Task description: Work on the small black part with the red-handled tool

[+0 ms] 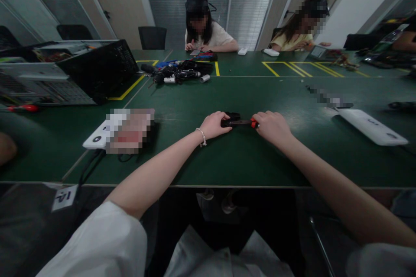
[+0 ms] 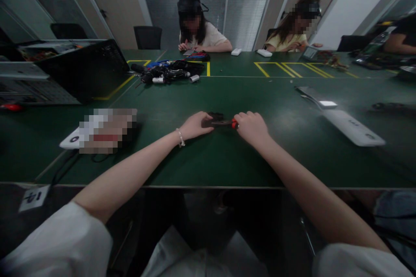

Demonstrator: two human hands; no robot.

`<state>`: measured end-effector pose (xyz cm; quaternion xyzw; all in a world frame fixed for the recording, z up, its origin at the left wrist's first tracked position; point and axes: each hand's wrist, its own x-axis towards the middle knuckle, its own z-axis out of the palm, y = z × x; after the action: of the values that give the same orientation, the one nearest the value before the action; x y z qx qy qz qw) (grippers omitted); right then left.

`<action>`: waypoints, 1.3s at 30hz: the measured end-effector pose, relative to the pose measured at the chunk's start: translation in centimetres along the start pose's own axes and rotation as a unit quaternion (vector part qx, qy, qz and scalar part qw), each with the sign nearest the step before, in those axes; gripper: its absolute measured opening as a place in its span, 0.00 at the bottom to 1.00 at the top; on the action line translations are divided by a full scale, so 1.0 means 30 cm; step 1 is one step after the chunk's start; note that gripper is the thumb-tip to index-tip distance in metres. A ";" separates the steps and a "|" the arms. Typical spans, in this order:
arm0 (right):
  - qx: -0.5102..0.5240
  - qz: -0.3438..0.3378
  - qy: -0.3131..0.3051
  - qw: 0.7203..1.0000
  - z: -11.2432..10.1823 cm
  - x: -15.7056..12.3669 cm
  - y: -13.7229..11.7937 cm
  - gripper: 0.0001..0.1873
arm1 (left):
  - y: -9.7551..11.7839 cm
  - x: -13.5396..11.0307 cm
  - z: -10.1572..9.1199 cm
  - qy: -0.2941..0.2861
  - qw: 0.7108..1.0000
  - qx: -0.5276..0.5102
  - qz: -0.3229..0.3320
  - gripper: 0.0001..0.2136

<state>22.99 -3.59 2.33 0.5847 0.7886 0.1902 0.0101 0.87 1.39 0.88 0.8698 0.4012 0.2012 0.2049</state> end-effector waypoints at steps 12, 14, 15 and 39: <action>0.028 0.018 -0.025 0.999 0.009 0.005 -0.001 0.12 | -0.001 0.002 0.000 -0.010 1.000 -0.016 -0.007 0.14; 0.026 0.018 -0.024 0.999 0.008 0.005 -0.001 0.13 | 0.001 0.001 -0.002 -0.011 1.000 -0.017 -0.008 0.14; 0.024 0.016 -0.021 0.999 0.008 0.004 -0.002 0.13 | 0.001 0.001 -0.003 -0.012 1.000 -0.016 -0.007 0.14; 0.001 -0.001 -0.006 1.000 0.001 0.003 0.002 0.13 | -0.005 0.003 0.004 0.001 1.000 0.001 0.006 0.14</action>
<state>23.01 -3.48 2.33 0.5849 0.7894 0.1861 0.0141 0.90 1.51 0.72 0.8722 0.3961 0.2034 0.2027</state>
